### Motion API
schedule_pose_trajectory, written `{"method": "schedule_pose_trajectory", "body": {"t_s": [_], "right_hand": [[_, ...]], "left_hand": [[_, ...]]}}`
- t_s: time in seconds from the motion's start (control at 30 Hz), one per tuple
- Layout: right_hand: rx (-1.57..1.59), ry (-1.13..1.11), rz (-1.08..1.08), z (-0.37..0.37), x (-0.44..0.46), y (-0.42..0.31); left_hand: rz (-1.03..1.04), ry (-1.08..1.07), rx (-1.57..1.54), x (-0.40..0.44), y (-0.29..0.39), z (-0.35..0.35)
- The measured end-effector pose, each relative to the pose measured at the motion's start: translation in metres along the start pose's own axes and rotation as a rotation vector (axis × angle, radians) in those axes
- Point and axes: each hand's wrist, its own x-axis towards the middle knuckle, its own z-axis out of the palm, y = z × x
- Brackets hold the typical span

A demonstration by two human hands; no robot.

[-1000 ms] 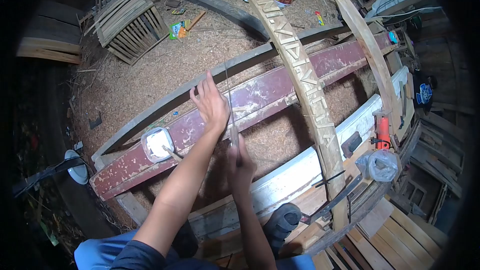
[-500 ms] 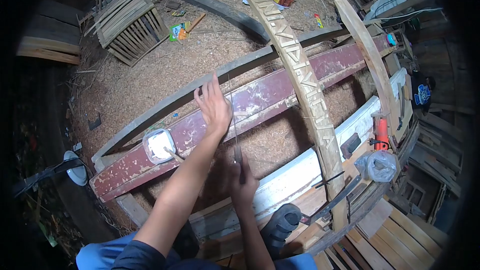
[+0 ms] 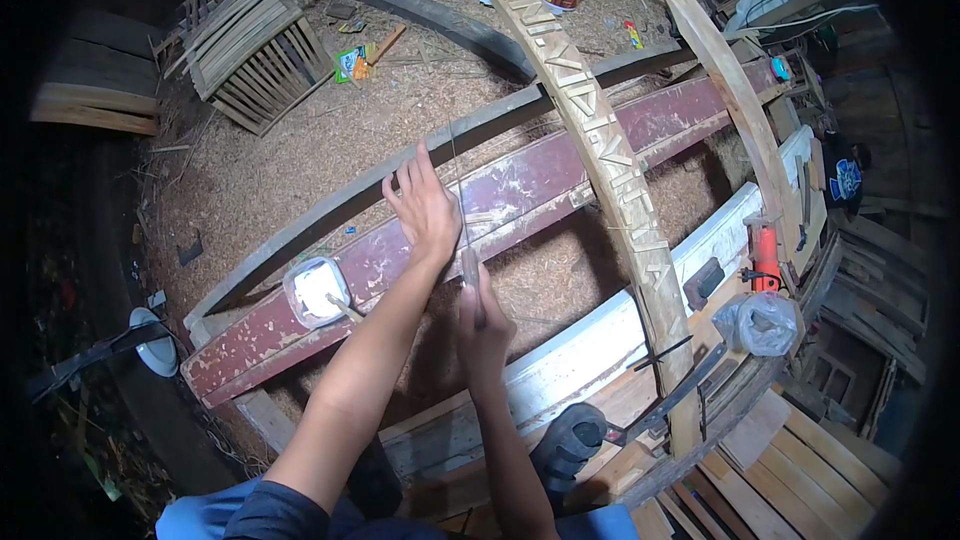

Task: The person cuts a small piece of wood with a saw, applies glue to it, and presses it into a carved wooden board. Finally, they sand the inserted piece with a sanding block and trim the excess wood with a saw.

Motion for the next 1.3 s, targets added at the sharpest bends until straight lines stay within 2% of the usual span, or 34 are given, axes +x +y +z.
{"method": "schedule_pose_trajectory", "body": {"t_s": [0.03,0.1,0.13,0.23,0.27,0.3,0.4,0.53,0.6,0.73,0.8,1.03,1.13,1.23,1.3], "right_hand": [[0.005,0.004,-0.003,0.001,-0.006,0.004],[0.194,0.088,-0.142,-0.001,-0.037,0.024],[0.218,0.088,-0.008,-0.002,-0.049,0.027],[0.144,0.090,-0.089,0.002,-0.024,0.027],[0.049,-0.008,0.182,-0.004,-0.009,0.001],[0.056,-0.008,0.180,-0.002,-0.010,0.002],[0.092,0.165,-0.199,0.012,-0.025,0.034],[0.247,0.155,-0.173,0.001,-0.039,0.014],[0.015,0.002,0.027,-0.005,-0.007,-0.006],[0.100,0.016,0.031,-0.004,-0.023,0.007],[0.208,0.084,-0.046,-0.007,-0.049,0.008],[0.029,-0.026,0.063,-0.011,-0.010,0.001],[0.214,0.088,-0.018,-0.010,-0.053,0.013],[0.237,0.083,-0.045,-0.009,-0.044,0.007],[0.147,0.036,0.023,-0.010,-0.018,-0.002]], "left_hand": [[0.000,0.010,-0.008,0.002,0.000,-0.001],[-0.001,0.008,-0.013,0.001,-0.001,-0.001],[-0.003,0.002,-0.019,0.001,0.001,-0.001],[0.028,0.006,-0.005,0.001,0.000,0.000],[0.023,-0.006,-0.009,0.001,0.000,0.000],[0.027,-0.003,-0.005,0.000,-0.001,0.001],[0.011,0.006,-0.007,0.002,-0.002,0.002],[0.002,-0.014,-0.007,-0.002,0.000,0.001],[0.013,-0.023,-0.019,0.001,-0.002,0.003],[0.009,0.015,-0.008,0.004,-0.002,0.001],[0.008,-0.038,-0.009,0.002,0.000,-0.002],[0.032,-0.039,-0.001,0.003,-0.002,0.000],[0.020,-0.009,-0.051,0.001,0.001,-0.003],[0.037,0.009,-0.033,0.000,-0.001,0.000],[0.052,0.021,-0.055,0.000,-0.002,0.004]]}}
